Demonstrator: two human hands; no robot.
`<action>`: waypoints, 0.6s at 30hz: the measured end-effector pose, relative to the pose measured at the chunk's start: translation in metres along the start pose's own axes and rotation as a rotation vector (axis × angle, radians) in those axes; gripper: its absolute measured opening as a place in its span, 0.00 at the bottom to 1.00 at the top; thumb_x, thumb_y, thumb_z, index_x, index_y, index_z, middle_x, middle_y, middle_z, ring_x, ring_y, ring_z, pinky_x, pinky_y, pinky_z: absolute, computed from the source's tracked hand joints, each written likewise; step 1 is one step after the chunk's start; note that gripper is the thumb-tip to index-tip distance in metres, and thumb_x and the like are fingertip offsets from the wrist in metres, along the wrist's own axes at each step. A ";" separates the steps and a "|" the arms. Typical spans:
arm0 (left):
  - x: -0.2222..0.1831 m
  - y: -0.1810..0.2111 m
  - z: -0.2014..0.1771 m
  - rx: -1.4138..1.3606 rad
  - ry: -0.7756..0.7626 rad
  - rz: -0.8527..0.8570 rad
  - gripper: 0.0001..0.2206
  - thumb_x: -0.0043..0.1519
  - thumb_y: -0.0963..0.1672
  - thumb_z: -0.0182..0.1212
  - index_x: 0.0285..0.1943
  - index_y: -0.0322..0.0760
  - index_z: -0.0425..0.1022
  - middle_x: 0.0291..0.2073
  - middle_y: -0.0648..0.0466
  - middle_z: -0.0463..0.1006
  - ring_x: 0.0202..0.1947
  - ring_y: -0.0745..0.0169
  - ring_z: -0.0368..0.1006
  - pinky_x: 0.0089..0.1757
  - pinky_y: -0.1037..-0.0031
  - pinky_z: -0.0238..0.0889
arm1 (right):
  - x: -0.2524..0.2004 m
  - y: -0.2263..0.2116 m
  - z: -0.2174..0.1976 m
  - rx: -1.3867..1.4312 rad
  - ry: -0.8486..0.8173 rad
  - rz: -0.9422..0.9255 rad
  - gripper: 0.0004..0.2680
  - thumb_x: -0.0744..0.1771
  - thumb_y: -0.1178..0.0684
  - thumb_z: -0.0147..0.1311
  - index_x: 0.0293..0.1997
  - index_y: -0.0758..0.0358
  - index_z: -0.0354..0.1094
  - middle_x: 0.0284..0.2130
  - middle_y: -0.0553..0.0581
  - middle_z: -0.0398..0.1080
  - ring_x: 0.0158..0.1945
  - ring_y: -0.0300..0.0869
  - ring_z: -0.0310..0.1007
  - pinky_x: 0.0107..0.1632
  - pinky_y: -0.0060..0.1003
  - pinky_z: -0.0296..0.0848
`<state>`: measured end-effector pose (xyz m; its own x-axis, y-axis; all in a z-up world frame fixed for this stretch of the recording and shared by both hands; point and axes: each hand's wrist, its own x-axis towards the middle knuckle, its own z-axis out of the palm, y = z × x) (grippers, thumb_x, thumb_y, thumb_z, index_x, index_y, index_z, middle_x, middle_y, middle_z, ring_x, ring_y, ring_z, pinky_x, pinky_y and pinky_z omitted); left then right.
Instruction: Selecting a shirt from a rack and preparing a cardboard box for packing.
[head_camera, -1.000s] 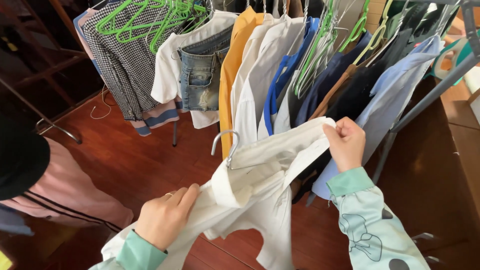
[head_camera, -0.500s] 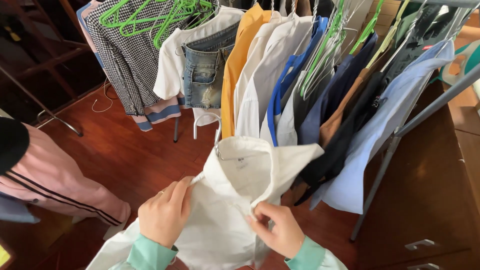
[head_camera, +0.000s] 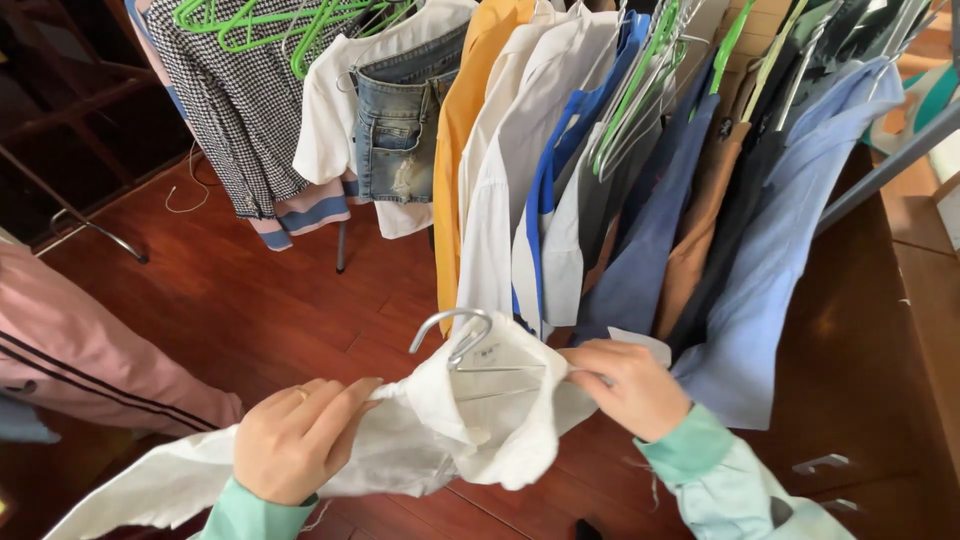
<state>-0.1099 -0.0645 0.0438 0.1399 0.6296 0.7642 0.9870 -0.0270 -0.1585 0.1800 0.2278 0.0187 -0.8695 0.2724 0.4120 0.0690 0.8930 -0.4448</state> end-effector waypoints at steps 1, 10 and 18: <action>0.000 0.003 0.004 0.001 0.000 -0.001 0.08 0.69 0.44 0.61 0.53 0.37 0.81 0.23 0.58 0.66 0.19 0.58 0.59 0.24 0.65 0.61 | 0.001 -0.005 0.003 0.001 0.000 -0.001 0.09 0.70 0.53 0.52 0.51 0.54 0.80 0.34 0.51 0.81 0.35 0.44 0.80 0.40 0.38 0.73; 0.008 0.017 0.037 -0.091 -0.027 -0.062 0.05 0.70 0.45 0.61 0.49 0.43 0.81 0.22 0.60 0.63 0.18 0.61 0.60 0.21 0.66 0.56 | -0.022 -0.002 -0.013 0.113 0.074 0.065 0.06 0.70 0.55 0.54 0.40 0.56 0.80 0.32 0.46 0.81 0.32 0.38 0.80 0.39 0.33 0.73; -0.019 0.005 0.071 -0.417 -0.313 -0.404 0.15 0.62 0.58 0.65 0.39 0.52 0.81 0.34 0.69 0.81 0.31 0.68 0.78 0.28 0.68 0.71 | -0.121 0.041 -0.052 0.159 0.138 0.376 0.08 0.66 0.52 0.61 0.42 0.60 0.87 0.38 0.49 0.89 0.41 0.34 0.88 0.47 0.32 0.83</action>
